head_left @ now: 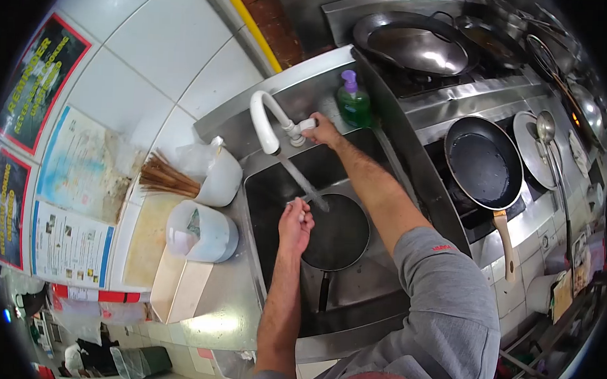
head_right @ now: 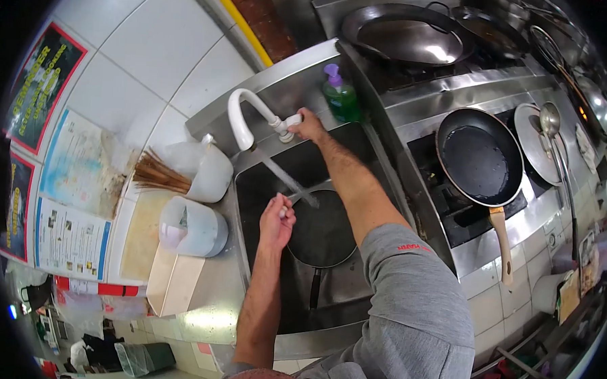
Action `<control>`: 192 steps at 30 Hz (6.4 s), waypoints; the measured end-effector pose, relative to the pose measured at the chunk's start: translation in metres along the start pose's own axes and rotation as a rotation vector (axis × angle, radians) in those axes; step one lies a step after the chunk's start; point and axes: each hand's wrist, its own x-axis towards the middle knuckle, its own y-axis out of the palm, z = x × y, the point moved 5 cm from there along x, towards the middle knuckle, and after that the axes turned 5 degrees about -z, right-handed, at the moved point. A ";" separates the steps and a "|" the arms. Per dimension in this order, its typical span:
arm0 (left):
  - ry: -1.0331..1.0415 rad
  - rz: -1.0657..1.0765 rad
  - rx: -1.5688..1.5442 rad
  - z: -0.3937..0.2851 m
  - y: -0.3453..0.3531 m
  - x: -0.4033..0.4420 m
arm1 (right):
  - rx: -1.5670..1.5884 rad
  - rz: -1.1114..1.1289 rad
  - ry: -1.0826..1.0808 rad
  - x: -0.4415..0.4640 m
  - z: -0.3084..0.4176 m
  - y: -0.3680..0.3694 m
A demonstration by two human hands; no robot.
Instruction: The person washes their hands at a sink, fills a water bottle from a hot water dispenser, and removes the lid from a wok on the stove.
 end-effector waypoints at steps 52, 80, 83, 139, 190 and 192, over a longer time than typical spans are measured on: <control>0.001 -0.223 -0.251 0.035 0.005 0.110 | -0.096 0.125 -0.549 -0.175 0.004 0.019; 0.030 -0.338 -0.002 0.081 -0.117 -0.155 | 0.027 -0.230 0.138 -0.200 -0.031 0.049; 0.239 -0.284 0.119 0.062 -0.082 -0.180 | 0.330 0.120 0.460 -0.340 -0.025 0.063; -1.195 0.858 0.540 0.874 0.697 -0.443 | 0.207 -2.263 0.304 -1.203 -0.066 -0.884; -0.323 1.070 1.034 0.935 0.825 -0.487 | -0.521 -2.066 -0.018 -1.189 -0.110 -1.143; -0.053 1.178 1.003 0.918 0.874 -0.533 | -0.458 -1.893 -0.135 -1.149 -0.077 -1.129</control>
